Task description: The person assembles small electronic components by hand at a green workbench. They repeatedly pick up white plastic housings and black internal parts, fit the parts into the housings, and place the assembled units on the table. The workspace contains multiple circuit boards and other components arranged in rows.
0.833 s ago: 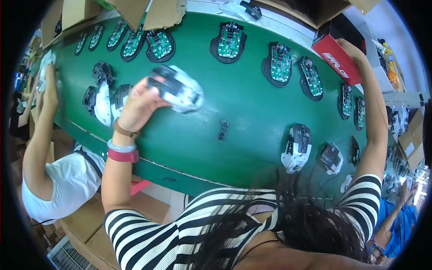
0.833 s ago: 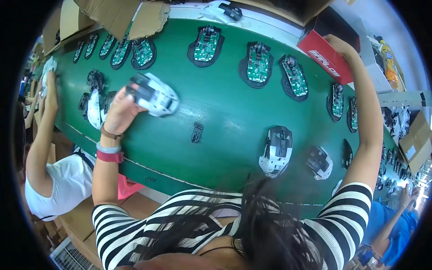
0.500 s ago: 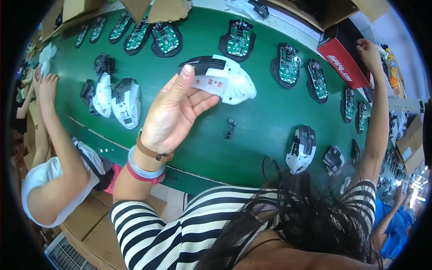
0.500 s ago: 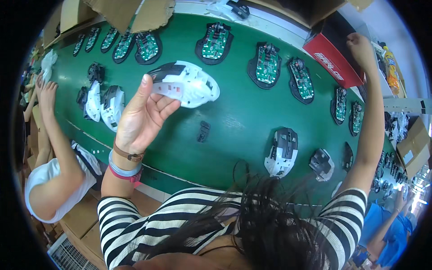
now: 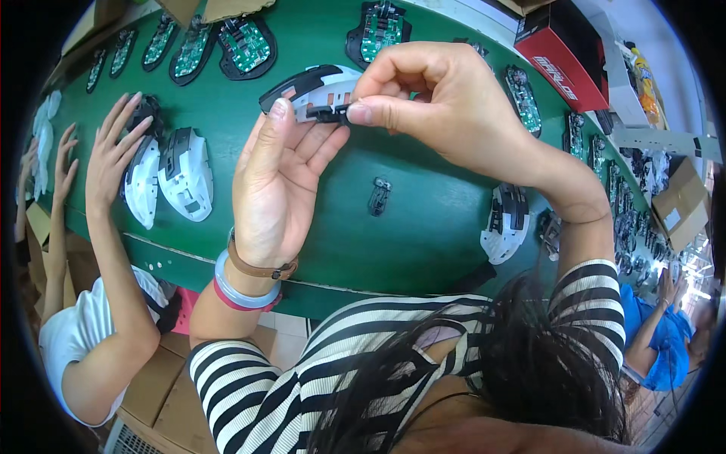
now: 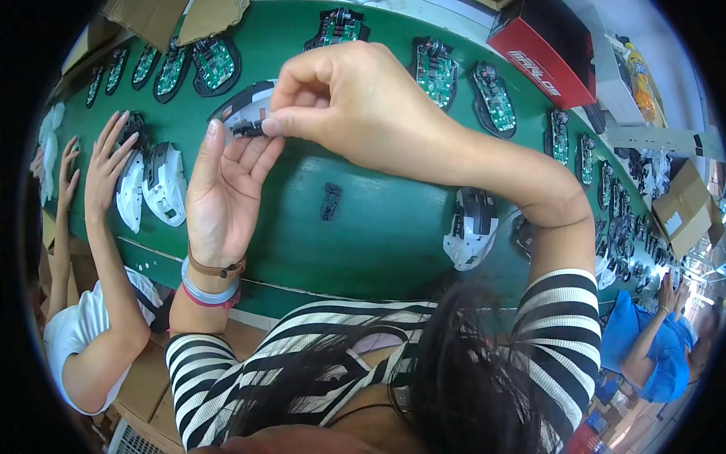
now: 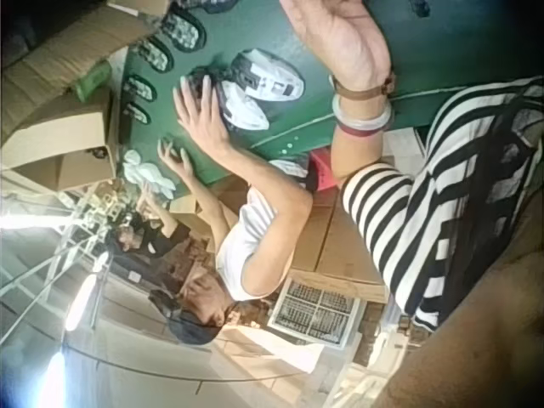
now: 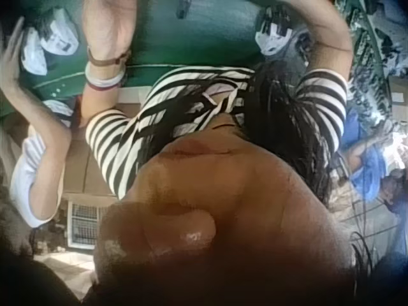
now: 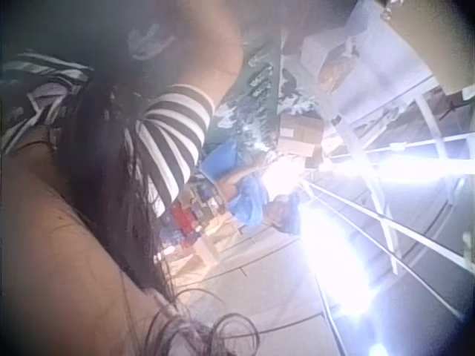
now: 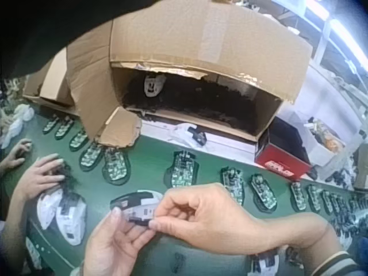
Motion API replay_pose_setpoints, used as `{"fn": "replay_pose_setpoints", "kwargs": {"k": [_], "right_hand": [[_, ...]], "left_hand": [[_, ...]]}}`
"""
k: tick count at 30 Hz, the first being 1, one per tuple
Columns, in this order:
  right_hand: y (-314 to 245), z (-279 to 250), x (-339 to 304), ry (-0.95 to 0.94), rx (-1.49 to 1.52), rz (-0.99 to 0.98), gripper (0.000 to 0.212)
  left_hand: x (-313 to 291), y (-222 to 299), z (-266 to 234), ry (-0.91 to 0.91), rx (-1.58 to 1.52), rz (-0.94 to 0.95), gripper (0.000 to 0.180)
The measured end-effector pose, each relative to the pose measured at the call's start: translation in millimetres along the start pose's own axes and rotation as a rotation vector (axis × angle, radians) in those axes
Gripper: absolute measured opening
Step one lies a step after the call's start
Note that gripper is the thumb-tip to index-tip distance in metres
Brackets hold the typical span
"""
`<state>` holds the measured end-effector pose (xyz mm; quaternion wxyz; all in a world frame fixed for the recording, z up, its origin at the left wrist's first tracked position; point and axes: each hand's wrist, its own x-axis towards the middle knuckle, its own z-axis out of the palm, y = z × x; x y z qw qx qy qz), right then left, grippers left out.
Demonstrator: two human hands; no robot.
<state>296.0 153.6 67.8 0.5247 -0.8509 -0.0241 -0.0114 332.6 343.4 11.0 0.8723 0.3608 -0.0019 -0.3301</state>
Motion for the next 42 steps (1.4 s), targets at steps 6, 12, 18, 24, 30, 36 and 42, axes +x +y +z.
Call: {"fn": "replay_pose_setpoints", "kwargs": {"k": [6, 12, 18, 24, 30, 36, 42], "right_hand": [[32.1, 24.1, 4.5, 0.29, -0.466, -0.737, 0.012], [34.9, 40.3, -2.4, 0.295, -0.618, -0.789, 0.017], [27.2, 33.5, 7.4, 0.373, -0.457, -0.629, 0.036], [30.6, 45.2, 5.7, 0.079, -0.136, -0.164, 0.052], [33.5, 50.2, 6.3, 0.256, -0.373, -0.341, 0.053], [19.8, 47.3, -6.2, 0.309, -0.599, -0.398, 0.054], [41.0, 26.6, -36.2, 0.113, -1.079, -0.355, 0.043]], "left_hand": [[-8.3, 3.2, -1.6, -0.014, -0.097, -0.01, 0.033], [-6.1, -0.5, -8.1, -0.041, 0.054, 0.088, 0.025], [1.5, 1.6, -14.8, 0.018, 0.145, 0.123, 0.029], [3.0, 1.0, -12.4, -0.007, 0.291, 0.213, 0.03], [11.1, 1.9, -17.0, -0.048, 0.411, 0.244, 0.026], [8.9, -9.8, -17.2, -0.088, 0.412, 0.25, 0.023], [-5.4, 20.0, -29.8, -0.03, 0.848, -0.068, 0.057]]}}
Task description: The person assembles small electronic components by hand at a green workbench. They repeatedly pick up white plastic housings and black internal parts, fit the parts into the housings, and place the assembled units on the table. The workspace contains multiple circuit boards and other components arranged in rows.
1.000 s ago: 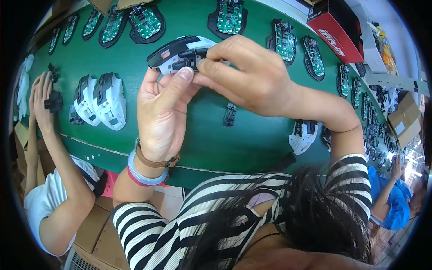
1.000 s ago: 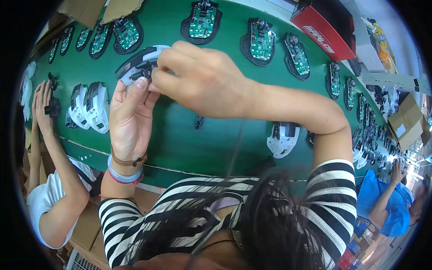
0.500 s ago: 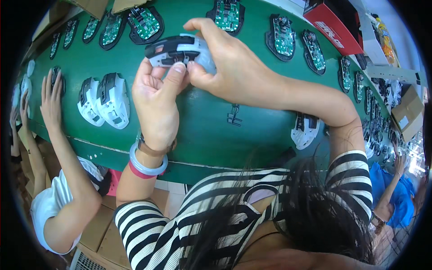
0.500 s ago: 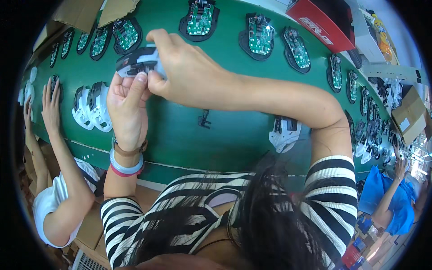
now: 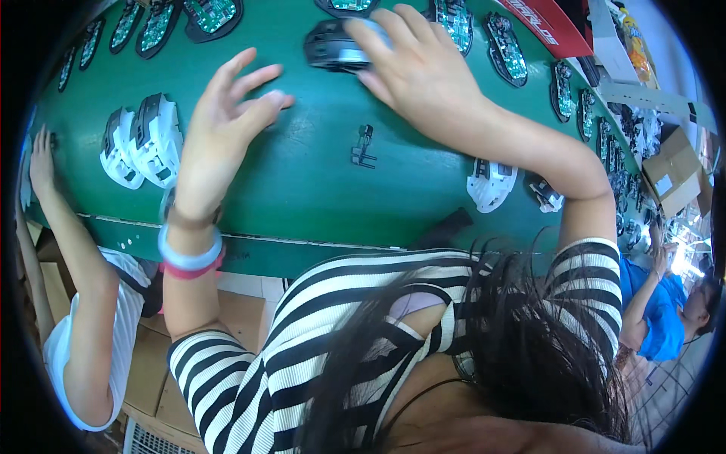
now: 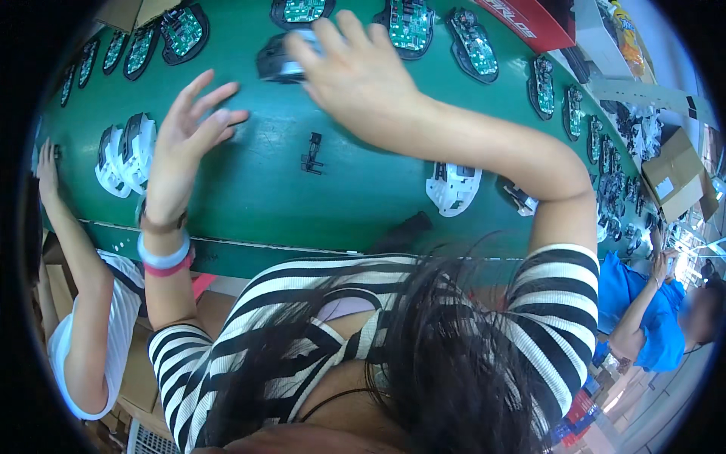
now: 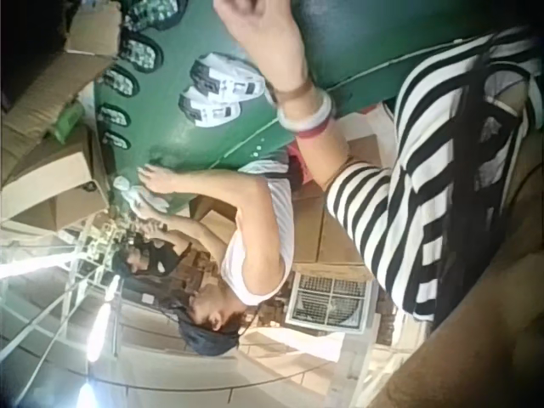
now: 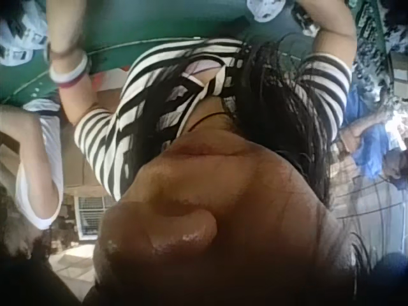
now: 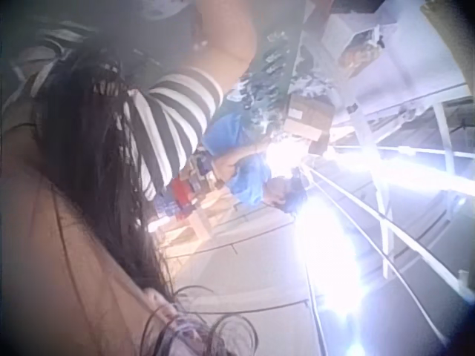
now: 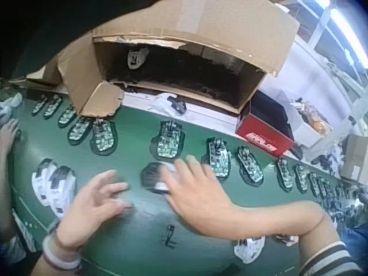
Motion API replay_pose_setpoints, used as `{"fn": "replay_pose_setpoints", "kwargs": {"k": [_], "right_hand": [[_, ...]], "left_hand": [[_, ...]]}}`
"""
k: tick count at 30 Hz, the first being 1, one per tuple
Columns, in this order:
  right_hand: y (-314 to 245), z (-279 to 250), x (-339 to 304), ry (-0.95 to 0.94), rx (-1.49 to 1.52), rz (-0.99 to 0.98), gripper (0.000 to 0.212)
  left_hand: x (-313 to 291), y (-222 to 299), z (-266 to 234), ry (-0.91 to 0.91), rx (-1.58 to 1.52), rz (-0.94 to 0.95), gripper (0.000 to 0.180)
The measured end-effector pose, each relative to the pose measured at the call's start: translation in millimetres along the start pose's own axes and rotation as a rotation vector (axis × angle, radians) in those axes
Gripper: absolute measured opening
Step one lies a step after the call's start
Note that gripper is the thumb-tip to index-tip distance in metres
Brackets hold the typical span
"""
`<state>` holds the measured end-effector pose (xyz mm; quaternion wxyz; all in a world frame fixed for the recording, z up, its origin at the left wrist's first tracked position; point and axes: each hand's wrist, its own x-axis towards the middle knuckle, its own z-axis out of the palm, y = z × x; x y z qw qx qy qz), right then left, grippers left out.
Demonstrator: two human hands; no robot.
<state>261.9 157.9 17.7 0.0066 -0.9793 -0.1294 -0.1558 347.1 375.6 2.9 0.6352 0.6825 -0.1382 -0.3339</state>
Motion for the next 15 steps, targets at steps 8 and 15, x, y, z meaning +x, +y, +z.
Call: {"fn": "replay_pose_setpoints", "kwargs": {"k": [8, 15], "right_hand": [[-1.9, -3.9, -50.9, -0.169, 0.192, -0.67, 0.036], [-5.0, -19.0, -42.4, -0.22, 0.529, -0.429, 0.027]], "left_hand": [[-37.6, -4.5, -46.5, 0.679, 1.397, 0.329, 0.055], [-35.7, -17.8, -71.0, 0.697, 1.112, 0.42, 0.048]]}}
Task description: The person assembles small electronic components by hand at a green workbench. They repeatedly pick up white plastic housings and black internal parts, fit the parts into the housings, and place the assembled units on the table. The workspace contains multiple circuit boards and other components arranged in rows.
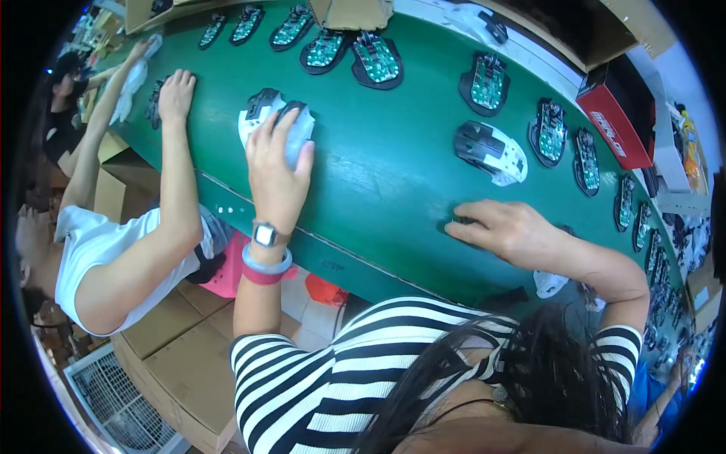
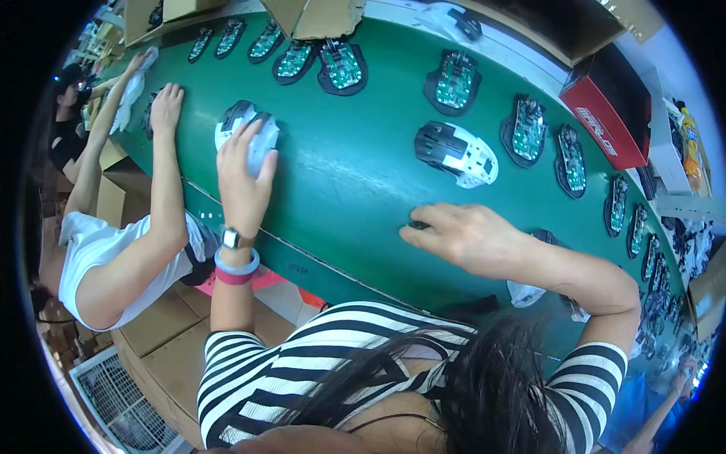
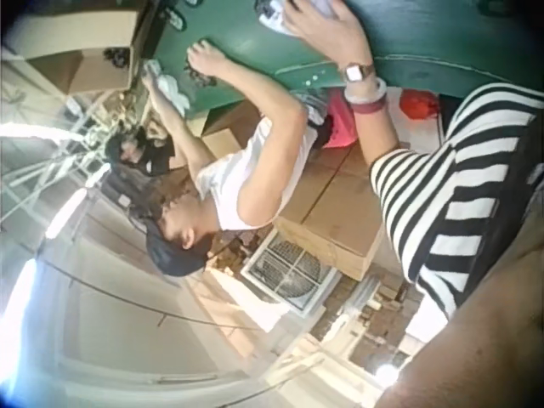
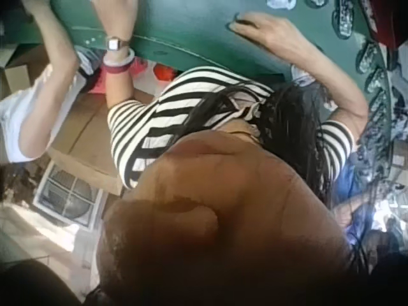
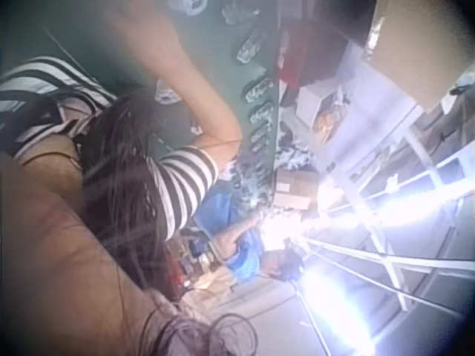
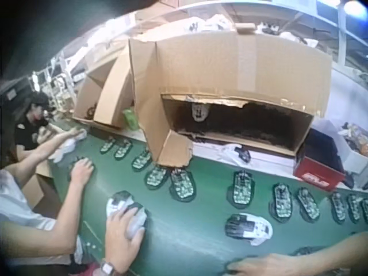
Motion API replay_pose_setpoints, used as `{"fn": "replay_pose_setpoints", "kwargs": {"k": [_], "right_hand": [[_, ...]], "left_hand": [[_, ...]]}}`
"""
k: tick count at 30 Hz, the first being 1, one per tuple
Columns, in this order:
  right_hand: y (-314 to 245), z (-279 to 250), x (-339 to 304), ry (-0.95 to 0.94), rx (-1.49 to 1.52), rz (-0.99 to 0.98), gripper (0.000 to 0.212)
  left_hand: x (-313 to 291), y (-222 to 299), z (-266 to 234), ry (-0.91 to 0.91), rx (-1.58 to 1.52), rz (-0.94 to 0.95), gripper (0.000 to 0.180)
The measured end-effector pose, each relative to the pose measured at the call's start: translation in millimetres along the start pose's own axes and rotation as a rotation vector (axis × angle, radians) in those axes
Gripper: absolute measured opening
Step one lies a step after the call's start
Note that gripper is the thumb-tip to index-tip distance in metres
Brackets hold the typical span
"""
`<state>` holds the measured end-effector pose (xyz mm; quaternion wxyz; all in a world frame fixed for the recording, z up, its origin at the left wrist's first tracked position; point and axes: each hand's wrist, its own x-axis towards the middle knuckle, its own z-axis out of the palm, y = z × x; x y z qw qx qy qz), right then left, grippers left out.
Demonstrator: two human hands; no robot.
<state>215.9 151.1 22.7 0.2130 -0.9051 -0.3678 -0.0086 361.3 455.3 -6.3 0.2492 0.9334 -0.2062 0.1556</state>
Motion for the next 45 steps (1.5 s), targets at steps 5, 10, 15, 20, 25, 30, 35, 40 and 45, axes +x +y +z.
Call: {"fn": "replay_pose_setpoints", "kwargs": {"k": [5, 10, 15, 20, 25, 30, 35, 40, 45], "right_hand": [[9.4, -22.3, 24.8, 0.456, 0.083, 0.156, 0.019], [31.0, -38.2, 70.1, 0.706, 0.001, 0.021, 0.018], [49.6, -29.1, 68.8, 0.674, -0.075, 0.113, 0.021], [50.0, -21.1, 73.9, 0.634, 0.01, 0.078, 0.016], [42.3, -16.4, 73.4, 0.615, 0.096, 0.135, 0.016], [32.7, -21.5, 70.5, 0.59, 0.296, 0.291, 0.014], [43.5, -3.0, 78.4, 0.68, -0.377, 0.071, 0.012], [22.7, -5.6, 84.4, 0.565, -0.398, 0.191, 0.011], [13.4, -10.2, 87.9, 0.498, -0.409, 0.24, 0.01]], "left_hand": [[17.7, 50.2, -19.4, -0.172, -1.435, -0.436, 0.043], [27.8, 96.1, 10.6, -0.656, -1.987, -0.629, 0.056], [29.0, 103.1, 9.1, -0.72, -1.72, -0.463, 0.058], [23.2, 93.6, 14.7, -0.612, -1.599, -0.449, 0.058], [22.9, 94.6, 14.6, -0.558, -1.552, -0.413, 0.056], [26.4, 90.6, 12.3, -0.624, -1.5, -0.359, 0.063], [25.1, 87.3, 15.5, -0.609, -1.519, -0.351, 0.062], [22.1, 86.2, 18.8, -0.485, -1.445, -0.386, 0.054], [19.3, 88.3, 18.7, -0.388, -1.368, -0.369, 0.045]]}}
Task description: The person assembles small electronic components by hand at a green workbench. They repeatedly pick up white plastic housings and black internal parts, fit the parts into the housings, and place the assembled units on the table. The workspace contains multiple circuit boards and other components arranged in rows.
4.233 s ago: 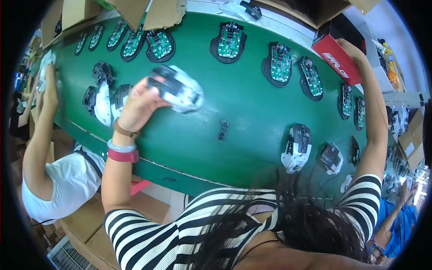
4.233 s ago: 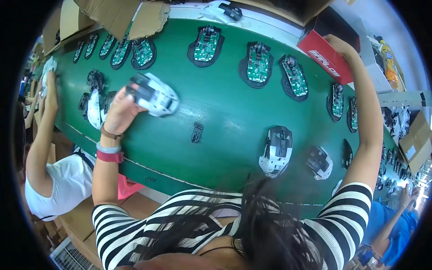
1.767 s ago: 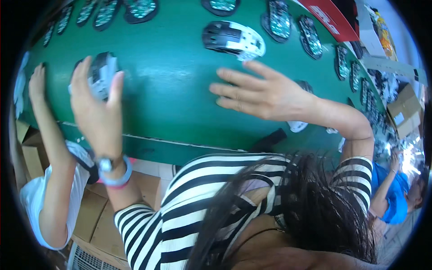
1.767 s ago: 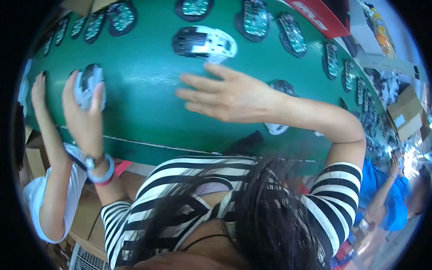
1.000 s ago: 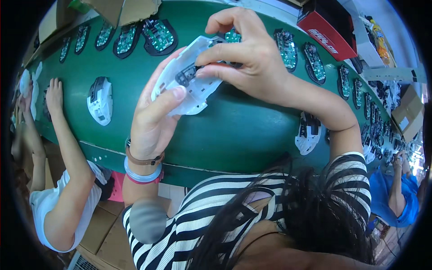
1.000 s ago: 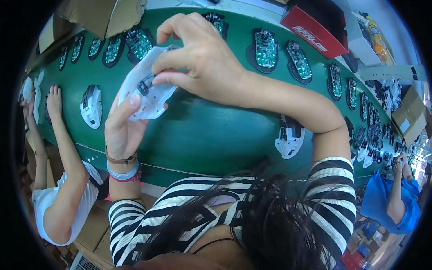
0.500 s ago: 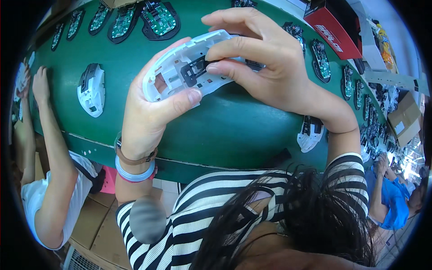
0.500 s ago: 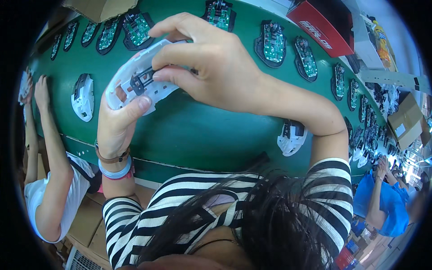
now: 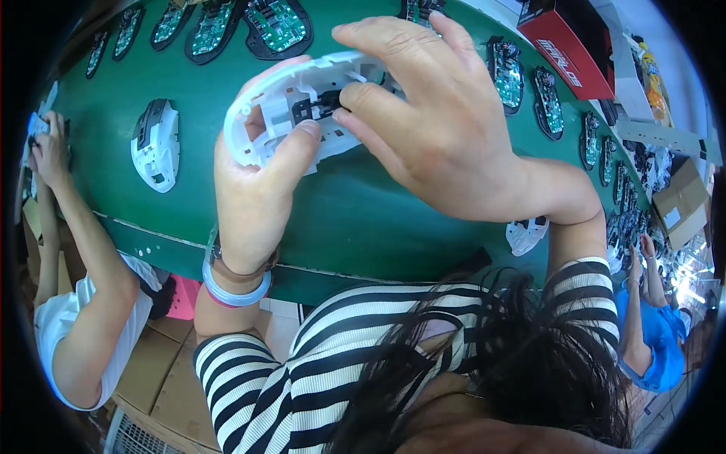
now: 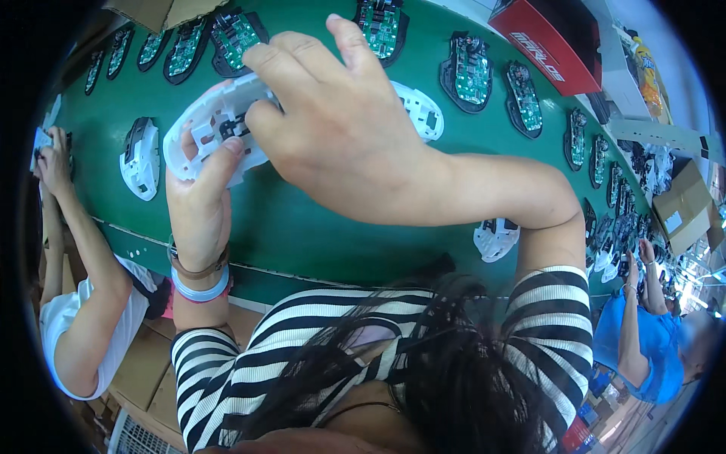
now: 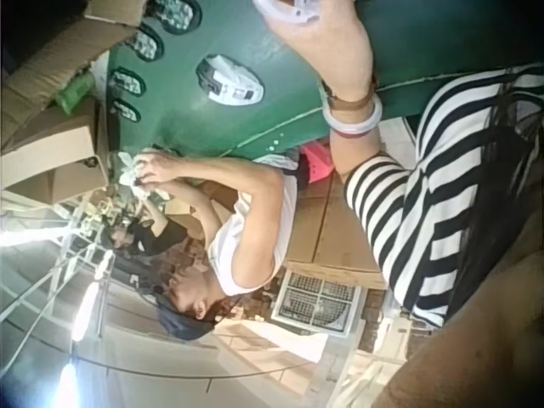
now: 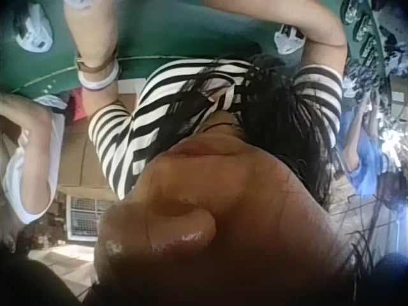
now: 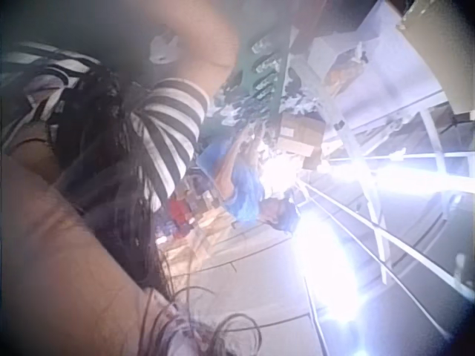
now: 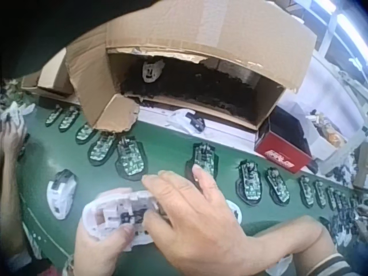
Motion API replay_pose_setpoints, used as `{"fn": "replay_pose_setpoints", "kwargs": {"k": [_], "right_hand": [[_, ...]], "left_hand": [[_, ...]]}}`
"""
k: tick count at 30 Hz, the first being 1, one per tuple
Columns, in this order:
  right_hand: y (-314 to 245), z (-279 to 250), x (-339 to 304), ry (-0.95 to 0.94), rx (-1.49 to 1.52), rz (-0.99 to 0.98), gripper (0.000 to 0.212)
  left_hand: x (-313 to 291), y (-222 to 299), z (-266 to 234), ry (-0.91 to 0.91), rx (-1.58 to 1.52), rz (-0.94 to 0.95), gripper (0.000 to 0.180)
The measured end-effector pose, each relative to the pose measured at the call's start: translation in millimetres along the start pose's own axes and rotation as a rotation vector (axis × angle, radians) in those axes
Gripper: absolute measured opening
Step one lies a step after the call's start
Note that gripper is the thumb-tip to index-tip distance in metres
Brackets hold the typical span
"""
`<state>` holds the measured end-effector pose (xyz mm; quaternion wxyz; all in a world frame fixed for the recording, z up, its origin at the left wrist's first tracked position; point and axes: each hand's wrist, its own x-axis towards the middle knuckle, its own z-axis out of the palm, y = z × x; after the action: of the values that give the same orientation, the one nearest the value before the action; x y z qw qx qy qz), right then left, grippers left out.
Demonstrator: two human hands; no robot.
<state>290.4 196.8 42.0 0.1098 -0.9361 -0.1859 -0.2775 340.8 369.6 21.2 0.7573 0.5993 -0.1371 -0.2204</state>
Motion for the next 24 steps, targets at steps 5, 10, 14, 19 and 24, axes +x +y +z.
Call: {"fn": "replay_pose_setpoints", "kwargs": {"k": [5, 10, 14, 19, 24], "right_hand": [[-4.9, 8.2, 4.8, 0.016, 0.161, -0.005, 0.021], [9.7, 39.7, 11.9, 0.321, 0.232, -0.145, 0.027], [1.4, 20.3, 16.1, 0.036, 0.064, -0.231, 0.019], [-17.7, 9.2, 12.5, -0.1, -0.119, -0.16, 0.032], [-23.3, 6.7, 6.6, 0.095, 0.047, -0.201, 0.035]], "left_hand": [[0.4, -6.1, -3.9, 0.053, 0.009, 0.075, 0.038], [-2.5, -3.1, -15.0, 0.031, -0.011, -0.035, 0.035], [-2.8, -8.7, -25.3, -0.069, -0.054, -0.079, 0.042], [-3.1, -13.7, -26.1, -0.038, -0.011, -0.032, 0.037], [1.5, -14.4, -39.9, -0.047, -0.026, -0.049, 0.035]]}}
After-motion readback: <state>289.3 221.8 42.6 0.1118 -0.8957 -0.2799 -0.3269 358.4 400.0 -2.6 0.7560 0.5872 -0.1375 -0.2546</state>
